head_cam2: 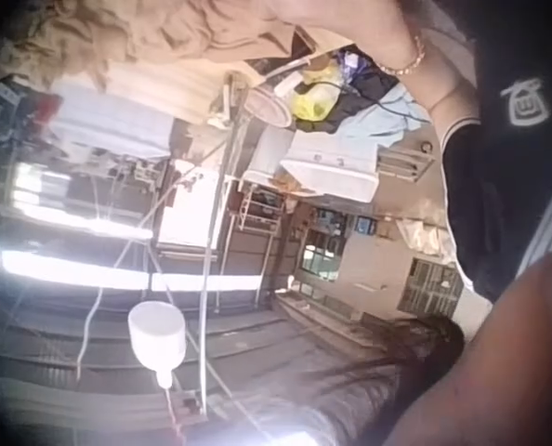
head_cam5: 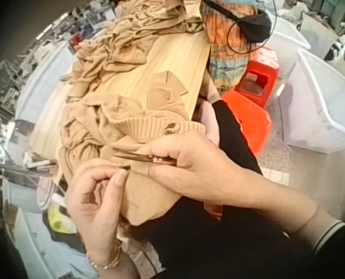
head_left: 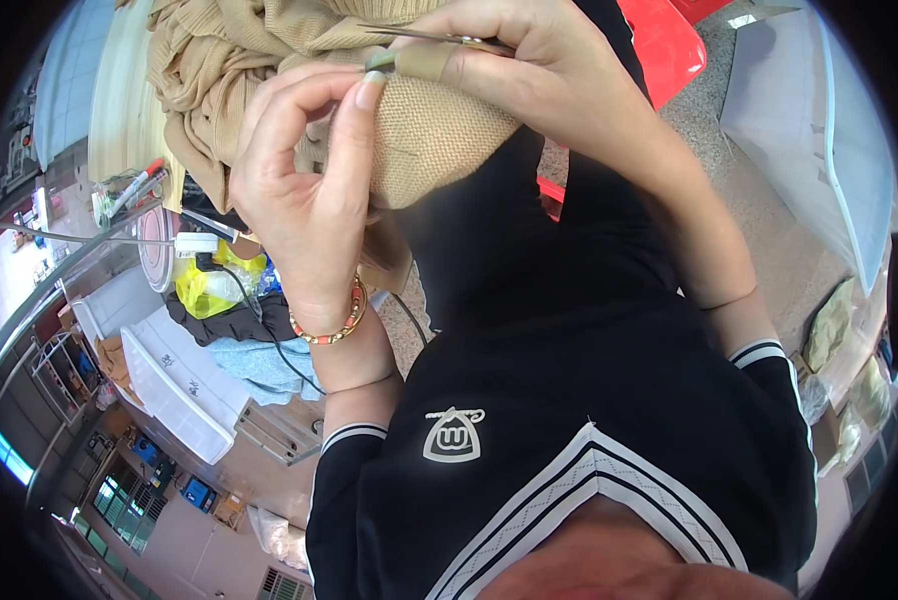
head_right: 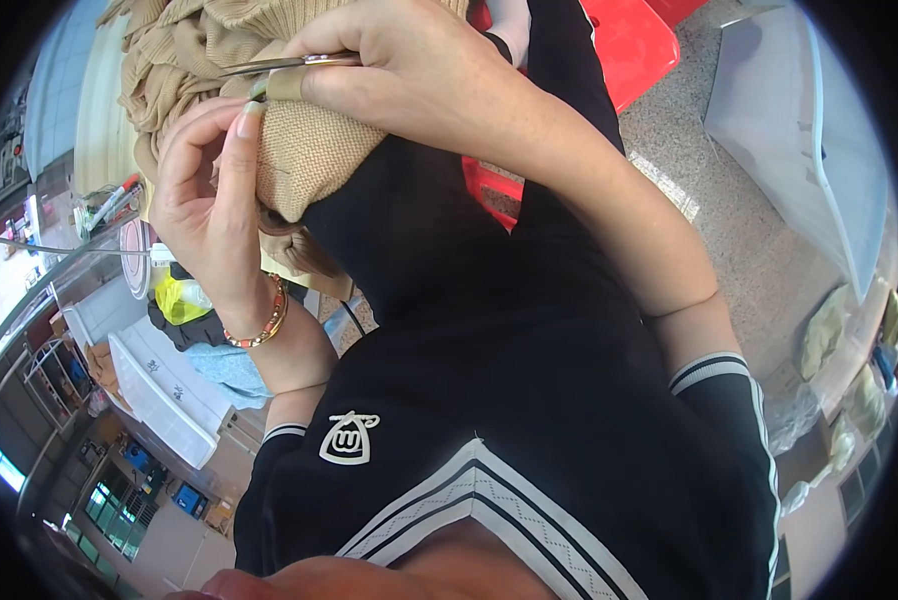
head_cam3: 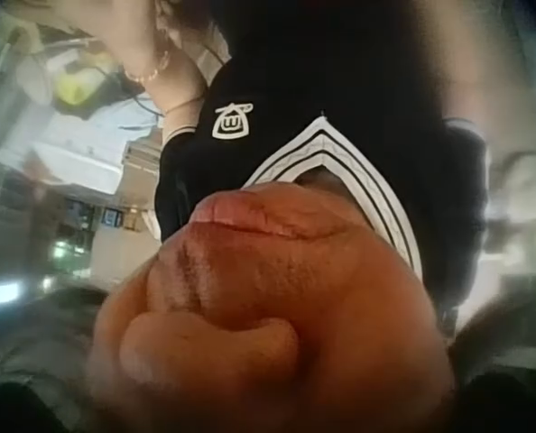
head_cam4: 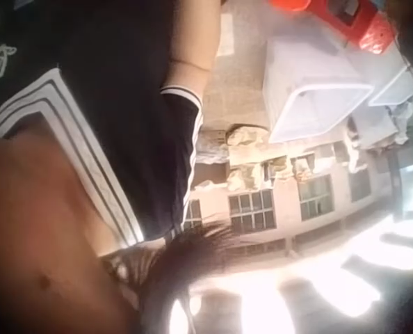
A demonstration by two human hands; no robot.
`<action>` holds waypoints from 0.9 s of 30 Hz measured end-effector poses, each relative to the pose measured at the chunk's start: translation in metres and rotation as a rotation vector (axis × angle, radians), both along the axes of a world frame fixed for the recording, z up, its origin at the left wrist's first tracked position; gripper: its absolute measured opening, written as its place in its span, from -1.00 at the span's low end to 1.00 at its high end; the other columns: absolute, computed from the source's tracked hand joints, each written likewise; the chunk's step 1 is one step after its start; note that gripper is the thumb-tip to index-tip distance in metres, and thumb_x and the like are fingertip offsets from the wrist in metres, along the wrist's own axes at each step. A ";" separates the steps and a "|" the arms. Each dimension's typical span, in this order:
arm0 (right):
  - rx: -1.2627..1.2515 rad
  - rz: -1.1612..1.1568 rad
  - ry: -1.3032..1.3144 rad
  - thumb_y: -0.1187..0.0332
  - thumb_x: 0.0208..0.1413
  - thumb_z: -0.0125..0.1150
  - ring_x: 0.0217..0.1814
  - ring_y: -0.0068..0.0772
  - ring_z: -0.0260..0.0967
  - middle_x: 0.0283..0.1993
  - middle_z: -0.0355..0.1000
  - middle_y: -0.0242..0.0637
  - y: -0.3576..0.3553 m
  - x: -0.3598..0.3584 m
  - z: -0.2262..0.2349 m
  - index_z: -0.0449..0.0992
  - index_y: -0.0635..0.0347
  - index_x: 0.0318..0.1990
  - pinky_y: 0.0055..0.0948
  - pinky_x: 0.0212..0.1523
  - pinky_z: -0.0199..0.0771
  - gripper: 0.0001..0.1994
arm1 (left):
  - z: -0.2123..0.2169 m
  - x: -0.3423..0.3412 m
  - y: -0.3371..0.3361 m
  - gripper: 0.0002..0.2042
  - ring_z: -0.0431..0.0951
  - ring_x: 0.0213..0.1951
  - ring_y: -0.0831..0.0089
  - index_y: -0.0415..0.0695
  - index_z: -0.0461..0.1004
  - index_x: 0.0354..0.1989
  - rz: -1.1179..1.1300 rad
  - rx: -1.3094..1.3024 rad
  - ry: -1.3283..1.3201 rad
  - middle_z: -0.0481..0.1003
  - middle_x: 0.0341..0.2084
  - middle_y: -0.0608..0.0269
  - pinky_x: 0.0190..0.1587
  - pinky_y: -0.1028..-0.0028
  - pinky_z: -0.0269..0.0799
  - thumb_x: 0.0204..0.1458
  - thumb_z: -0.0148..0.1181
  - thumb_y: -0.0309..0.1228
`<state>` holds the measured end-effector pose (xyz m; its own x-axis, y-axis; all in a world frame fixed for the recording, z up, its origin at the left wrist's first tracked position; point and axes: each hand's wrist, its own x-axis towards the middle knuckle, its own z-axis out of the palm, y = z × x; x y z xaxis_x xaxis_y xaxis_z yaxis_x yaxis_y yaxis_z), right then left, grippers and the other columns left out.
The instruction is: Trimming loose threads from sweaters using a small pair of snips.
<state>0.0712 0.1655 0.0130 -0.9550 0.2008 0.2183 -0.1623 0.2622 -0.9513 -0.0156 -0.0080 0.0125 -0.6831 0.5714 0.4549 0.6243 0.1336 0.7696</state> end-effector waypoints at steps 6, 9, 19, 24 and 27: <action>0.583 -0.215 0.329 0.42 0.15 0.16 -0.30 -0.58 0.38 -0.42 0.48 -0.30 0.001 0.000 -0.023 0.56 0.30 -0.14 -0.58 -0.16 0.32 -0.82 | -0.004 -0.001 0.009 -0.96 0.51 -0.27 0.56 -0.29 0.49 -0.30 -0.091 0.132 -0.103 0.56 -0.30 0.23 -0.15 0.59 0.40 0.10 0.18 -0.60; 0.571 -0.302 0.579 0.39 0.16 0.20 -0.22 -0.49 0.43 -0.28 0.51 -0.26 0.004 0.000 0.002 0.53 0.27 -0.09 -0.56 -0.09 0.30 -0.79 | -0.006 0.002 0.006 -0.95 0.49 -0.25 0.63 -0.30 0.43 -0.23 -0.092 0.181 -0.272 0.55 -0.28 0.25 -0.14 0.63 0.39 0.18 0.11 -0.59; 0.594 -0.171 0.796 0.38 0.08 0.27 -0.29 -0.16 0.41 -0.32 0.41 -0.20 0.011 0.007 -0.004 0.51 0.21 -0.09 -0.38 -0.29 0.42 -0.76 | -0.010 0.003 0.008 -0.93 0.48 -0.24 0.65 -0.30 0.42 -0.19 -0.039 0.200 -0.295 0.53 -0.29 0.26 -0.13 0.64 0.39 0.22 0.07 -0.57; 0.457 -0.103 0.087 0.36 0.04 0.30 -0.28 -0.16 0.42 -0.32 0.40 -0.22 0.003 0.026 0.035 0.51 0.20 -0.13 -0.37 -0.29 0.42 -0.75 | -0.012 0.003 0.010 -0.92 0.48 -0.25 0.65 -0.31 0.42 -0.19 -0.044 0.208 -0.260 0.52 -0.29 0.27 -0.13 0.64 0.40 0.22 0.08 -0.56; 0.524 -0.103 0.112 0.35 0.03 0.30 -0.27 -0.15 0.42 -0.32 0.40 -0.22 0.003 0.024 0.033 0.51 0.20 -0.13 -0.33 -0.26 0.42 -0.74 | -0.011 0.003 0.010 -0.92 0.48 -0.27 0.65 -0.31 0.42 -0.19 -0.042 0.215 -0.277 0.52 -0.30 0.28 -0.15 0.65 0.40 0.22 0.08 -0.56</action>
